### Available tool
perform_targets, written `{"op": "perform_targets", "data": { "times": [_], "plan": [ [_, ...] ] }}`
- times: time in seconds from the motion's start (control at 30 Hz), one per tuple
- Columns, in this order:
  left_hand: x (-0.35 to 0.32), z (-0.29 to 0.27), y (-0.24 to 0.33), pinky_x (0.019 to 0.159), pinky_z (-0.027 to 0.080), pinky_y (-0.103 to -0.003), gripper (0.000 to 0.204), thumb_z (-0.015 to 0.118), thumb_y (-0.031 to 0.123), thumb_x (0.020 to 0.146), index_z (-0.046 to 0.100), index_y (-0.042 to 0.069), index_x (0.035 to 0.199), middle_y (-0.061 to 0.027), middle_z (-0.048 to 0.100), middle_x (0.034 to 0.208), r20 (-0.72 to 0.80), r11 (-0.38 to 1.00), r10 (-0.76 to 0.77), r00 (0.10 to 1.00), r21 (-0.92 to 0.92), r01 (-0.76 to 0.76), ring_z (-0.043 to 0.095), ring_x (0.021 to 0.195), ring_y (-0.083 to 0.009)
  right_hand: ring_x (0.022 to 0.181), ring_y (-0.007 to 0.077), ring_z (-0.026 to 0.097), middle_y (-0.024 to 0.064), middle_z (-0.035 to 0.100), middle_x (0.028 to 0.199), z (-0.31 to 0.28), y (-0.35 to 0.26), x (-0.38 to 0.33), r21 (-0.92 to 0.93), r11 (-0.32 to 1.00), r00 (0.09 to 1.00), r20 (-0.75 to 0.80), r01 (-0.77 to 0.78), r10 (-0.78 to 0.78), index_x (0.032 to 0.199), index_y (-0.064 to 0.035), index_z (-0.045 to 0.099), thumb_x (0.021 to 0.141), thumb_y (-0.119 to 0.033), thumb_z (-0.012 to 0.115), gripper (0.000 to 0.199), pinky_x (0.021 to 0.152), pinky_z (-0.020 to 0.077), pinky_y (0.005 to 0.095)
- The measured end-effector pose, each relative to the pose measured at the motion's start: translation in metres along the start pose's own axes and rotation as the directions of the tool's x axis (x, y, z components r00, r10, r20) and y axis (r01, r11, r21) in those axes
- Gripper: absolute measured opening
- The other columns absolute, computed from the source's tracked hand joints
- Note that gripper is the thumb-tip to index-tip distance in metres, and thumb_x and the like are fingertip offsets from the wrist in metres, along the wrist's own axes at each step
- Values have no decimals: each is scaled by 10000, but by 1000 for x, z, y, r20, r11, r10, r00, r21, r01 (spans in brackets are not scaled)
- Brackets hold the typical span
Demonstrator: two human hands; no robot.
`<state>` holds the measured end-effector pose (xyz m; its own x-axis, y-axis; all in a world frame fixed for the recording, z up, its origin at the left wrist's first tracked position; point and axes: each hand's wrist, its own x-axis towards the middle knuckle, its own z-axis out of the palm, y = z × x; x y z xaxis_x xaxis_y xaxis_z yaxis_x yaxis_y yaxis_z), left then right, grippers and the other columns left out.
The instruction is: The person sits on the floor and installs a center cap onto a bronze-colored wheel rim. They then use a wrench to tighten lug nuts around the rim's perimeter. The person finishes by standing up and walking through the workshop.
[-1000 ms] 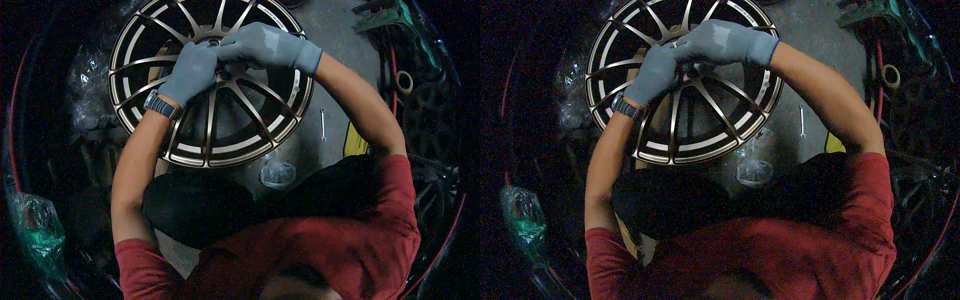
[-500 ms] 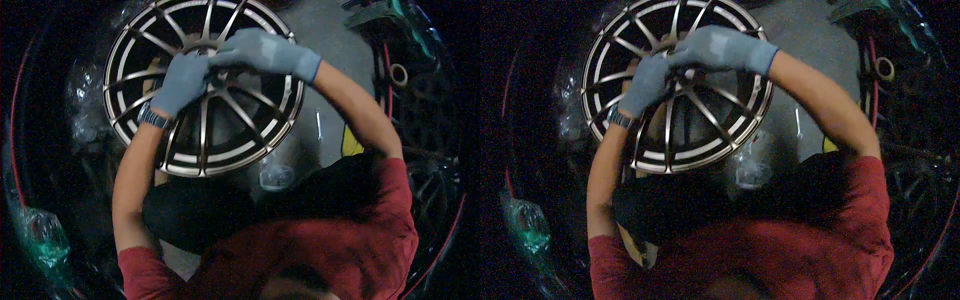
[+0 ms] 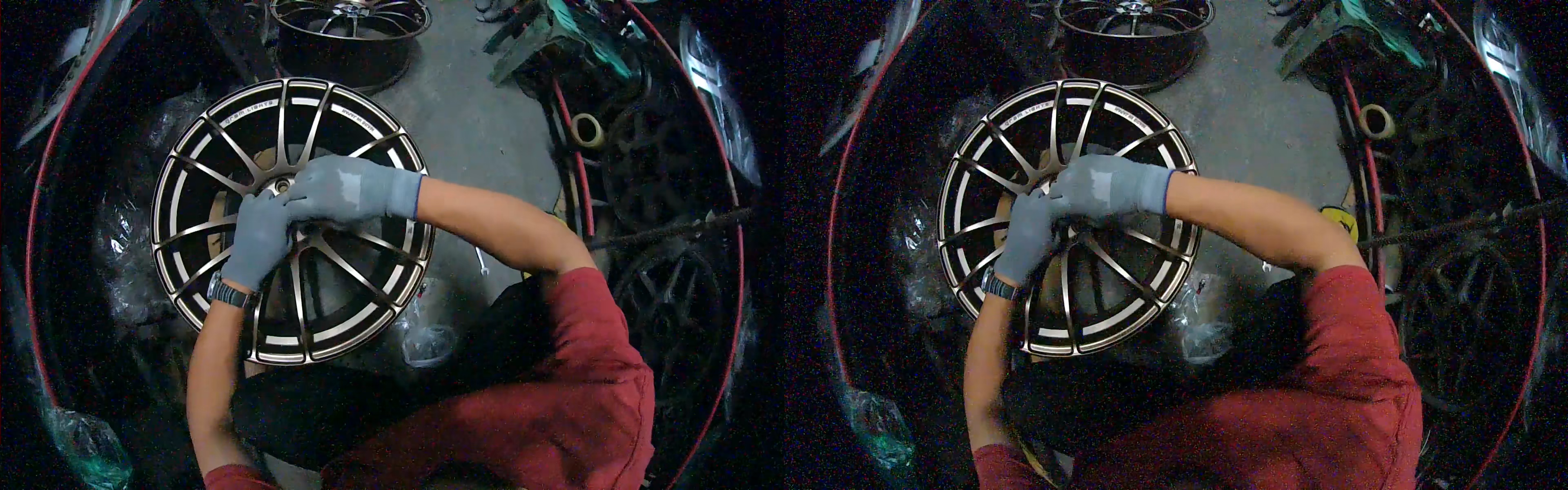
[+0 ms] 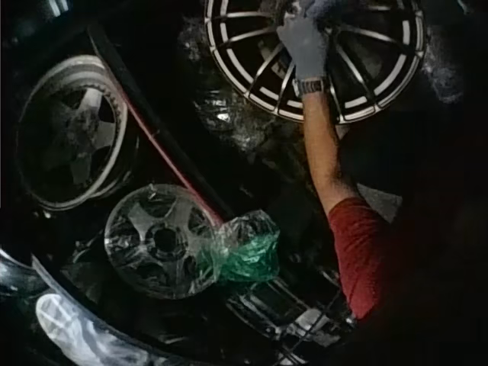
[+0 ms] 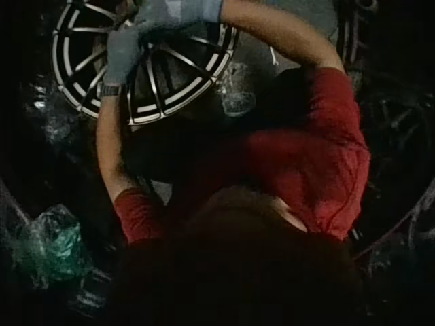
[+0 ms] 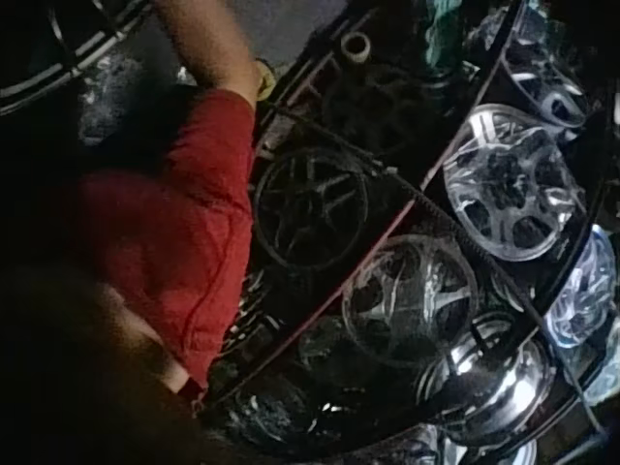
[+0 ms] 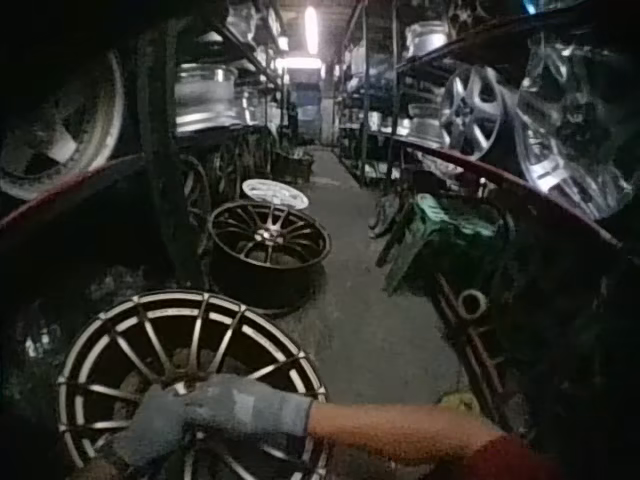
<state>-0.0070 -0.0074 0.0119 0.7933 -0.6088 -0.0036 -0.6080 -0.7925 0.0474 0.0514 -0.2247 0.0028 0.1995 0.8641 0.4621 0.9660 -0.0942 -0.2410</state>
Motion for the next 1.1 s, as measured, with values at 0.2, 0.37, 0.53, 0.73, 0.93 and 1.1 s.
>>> {"op": "perform_targets", "data": {
  "times": [0.2, 0.37, 0.53, 0.73, 0.93, 1.1],
  "plan": [
    [2, 3, -4, 796, 434, -428, 320, 724, 105, 744, 727, 134, 1062, -78, 685, 1060, -112, 995, 25, 993, -92, -35, 619, 957, -290, 871, 363, 657, 137, 664, 944, 5, -11, 0, 83, 991, 991, -73, -106, 112, 1023, -90, 620, 773, -128, 680, 260, 766, 538, 462],
    [-3, 3, 2, 769, 445, -423, 307, 717, 133, 763, 706, 111, 1069, -90, 674, 958, -84, 1000, 3, 996, 15, -2, 626, 946, -299, 922, 345, 657, 117, 676, 982, -9, -7, -6, 114, 989, 994, -42, -95, 101, 1140, -119, 644, 832, -183, 691, 319, 816, 528, 463],
    [-2, 5, -2, 781, 453, -427, 254, 709, 155, 794, 687, 80, 1035, -99, 670, 969, -25, 995, -53, 998, 81, 55, 629, 951, -309, 951, 327, 639, 110, 664, 998, -20, -10, -5, 114, 990, 996, 36, -86, 83, 1161, -122, 645, 870, -222, 684, 310, 831, 502, 443],
    [-8, 2, -2, 782, 450, -424, 223, 705, 144, 786, 678, 71, 995, -89, 647, 978, -133, 1000, 7, 991, -7, -8, 623, 958, -289, 939, 340, 636, 119, 659, 970, -26, -17, 5, 122, 989, 995, 53, -85, 79, 1142, -108, 664, 865, -235, 708, 308, 832, 506, 444],
    [-5, 0, -2, 777, 463, -419, 222, 704, 145, 786, 674, 70, 993, -91, 641, 963, -116, 999, -2, 993, 32, 5, 624, 936, -282, 857, 347, 649, 136, 645, 903, -29, -22, 8, 157, 980, 992, 5, -126, 127, 1094, -110, 692, 919, -265, 684, 233, 778, 525, 438],
    [-5, -17, -6, 776, 478, -434, 244, 719, 167, 783, 676, 67, 1000, -85, 642, 914, -273, 998, -59, 960, -35, 52, 629, 884, -293, 939, 348, 688, 152, 704, 1020, -44, -21, 11, 209, 960, 982, 8, -188, 191, 1192, -88, 678, 927, -259, 669, 315, 835, 560, 436]
  ]
}}
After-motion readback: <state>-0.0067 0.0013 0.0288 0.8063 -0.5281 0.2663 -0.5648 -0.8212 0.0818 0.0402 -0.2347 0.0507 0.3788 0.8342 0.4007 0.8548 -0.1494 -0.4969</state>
